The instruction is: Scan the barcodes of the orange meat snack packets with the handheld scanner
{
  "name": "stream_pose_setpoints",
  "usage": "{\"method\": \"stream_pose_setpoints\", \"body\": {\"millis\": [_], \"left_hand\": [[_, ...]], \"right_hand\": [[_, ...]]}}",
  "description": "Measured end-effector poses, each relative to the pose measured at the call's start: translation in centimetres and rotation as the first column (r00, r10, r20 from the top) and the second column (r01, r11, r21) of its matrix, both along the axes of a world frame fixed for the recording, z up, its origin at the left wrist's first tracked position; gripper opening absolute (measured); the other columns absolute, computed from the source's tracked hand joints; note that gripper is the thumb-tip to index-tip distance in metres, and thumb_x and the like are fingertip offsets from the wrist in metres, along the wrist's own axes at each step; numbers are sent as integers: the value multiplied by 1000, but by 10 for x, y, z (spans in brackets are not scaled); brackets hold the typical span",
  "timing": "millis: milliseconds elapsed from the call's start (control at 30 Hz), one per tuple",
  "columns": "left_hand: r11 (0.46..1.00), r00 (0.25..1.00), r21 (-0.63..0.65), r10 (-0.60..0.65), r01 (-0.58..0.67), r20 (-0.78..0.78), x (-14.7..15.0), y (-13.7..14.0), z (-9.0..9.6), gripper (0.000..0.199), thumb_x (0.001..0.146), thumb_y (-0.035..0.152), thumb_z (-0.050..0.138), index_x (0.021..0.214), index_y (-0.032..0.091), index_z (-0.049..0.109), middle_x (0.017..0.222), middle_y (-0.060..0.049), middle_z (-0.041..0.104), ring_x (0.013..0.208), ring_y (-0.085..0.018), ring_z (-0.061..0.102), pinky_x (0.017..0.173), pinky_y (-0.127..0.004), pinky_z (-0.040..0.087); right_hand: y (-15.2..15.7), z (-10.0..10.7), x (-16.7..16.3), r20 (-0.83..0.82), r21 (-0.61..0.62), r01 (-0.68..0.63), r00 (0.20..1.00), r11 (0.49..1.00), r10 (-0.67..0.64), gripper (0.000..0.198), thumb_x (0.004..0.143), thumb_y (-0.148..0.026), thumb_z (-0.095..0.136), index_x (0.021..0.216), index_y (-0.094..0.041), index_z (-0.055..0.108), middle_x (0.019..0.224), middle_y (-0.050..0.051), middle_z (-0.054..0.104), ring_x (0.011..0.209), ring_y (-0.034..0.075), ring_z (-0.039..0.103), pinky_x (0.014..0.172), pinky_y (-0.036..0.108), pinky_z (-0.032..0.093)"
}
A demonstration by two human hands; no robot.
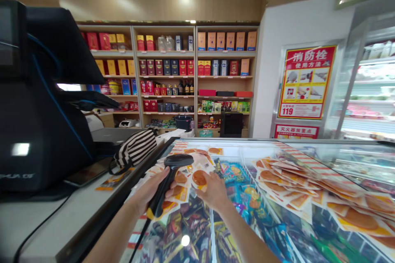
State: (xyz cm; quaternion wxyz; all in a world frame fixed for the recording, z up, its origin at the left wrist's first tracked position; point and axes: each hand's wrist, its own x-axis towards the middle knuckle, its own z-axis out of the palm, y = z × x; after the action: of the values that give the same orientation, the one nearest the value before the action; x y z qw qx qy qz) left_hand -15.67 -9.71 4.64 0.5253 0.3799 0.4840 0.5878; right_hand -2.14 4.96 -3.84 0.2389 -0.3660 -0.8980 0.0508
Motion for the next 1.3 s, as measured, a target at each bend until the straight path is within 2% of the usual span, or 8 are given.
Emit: {"method": "stream_pose_setpoints", "body": {"millis": [67, 200, 300, 467, 700, 967, 1233, 1300], "left_hand": [[1000, 1000, 0, 2, -2, 16, -1, -1, 1, 38, 68, 51, 44, 65, 14, 47, 53, 3, 46, 40, -4, 38, 40, -17, 26], [1000, 1000, -16, -20, 21, 16, -2, -2, 1, 36, 69, 50, 44, 70, 14, 48, 51, 3, 45, 39, -4, 38, 40, -17, 27], [1000, 1000, -18, -22, 22, 11, -3, -1, -1, 35, 70, 49, 43, 73, 14, 48, 53, 3, 46, 38, -4, 39, 40, -18, 28], [989, 990, -45, -139, 140, 39, -1, -1, -2, 38, 70, 49, 43, 86, 15, 48, 56, 2, 48, 40, -6, 43, 40, -18, 30], [965, 965, -23, -262, 261, -20, 15, -4, -2, 32, 71, 47, 43, 76, 15, 46, 56, 2, 50, 39, -5, 44, 40, -18, 28], [976, 976, -4, -216, 216, -12, 10, -4, -3, 30, 74, 45, 40, 78, 16, 45, 57, 2, 49, 40, -6, 45, 40, -18, 29], [985, 985, -4, -174, 174, 9, 11, -3, -2, 31, 71, 46, 44, 76, 15, 47, 57, 2, 49, 40, -5, 43, 41, -18, 29], [986, 986, -9, -169, 169, 4, 12, -3, -2, 31, 70, 46, 45, 75, 16, 46, 56, 2, 49, 41, -5, 43, 41, -18, 29]], "right_hand": [[-2, -1, -2, 17, 4, 7, 1000, 1000, -7, 55, 62, -49, 49, 109, -21, 46, 106, 9, 52, 98, 24, 44, 82, 35, 30], [7, 1, 3, -99, -40, -3, 995, 999, -1, 26, 73, -31, 38, 85, -20, 57, 83, 6, 60, 78, 18, 54, 69, 26, 35], [23, 9, 17, -234, -97, 74, 967, 993, -95, 28, 76, -27, 32, 78, -18, 58, 66, 6, 61, 64, 18, 55, 60, 26, 36], [54, 21, 51, -428, -142, 191, 873, 971, -234, 36, 77, -29, 24, 83, -14, 56, 72, 9, 62, 70, 20, 55, 62, 29, 37], [67, 9, 68, -599, -230, 125, 763, 965, -242, 41, 74, -38, 26, 84, -14, 58, 60, 4, 62, 55, 17, 54, 49, 25, 39], [69, 8, 72, -649, -268, 63, 726, 961, -229, 36, 69, -38, 34, 80, -15, 60, 61, 4, 61, 59, 18, 54, 53, 26, 40], [64, 10, 74, -599, -279, 68, 767, 958, -229, 34, 73, -35, 30, 82, -15, 56, 67, 5, 61, 63, 18, 54, 57, 26, 40], [64, 12, 75, -572, -259, 114, 782, 959, -247, 35, 73, -35, 29, 84, -15, 56, 68, 5, 61, 64, 18, 54, 59, 27, 40]]}}
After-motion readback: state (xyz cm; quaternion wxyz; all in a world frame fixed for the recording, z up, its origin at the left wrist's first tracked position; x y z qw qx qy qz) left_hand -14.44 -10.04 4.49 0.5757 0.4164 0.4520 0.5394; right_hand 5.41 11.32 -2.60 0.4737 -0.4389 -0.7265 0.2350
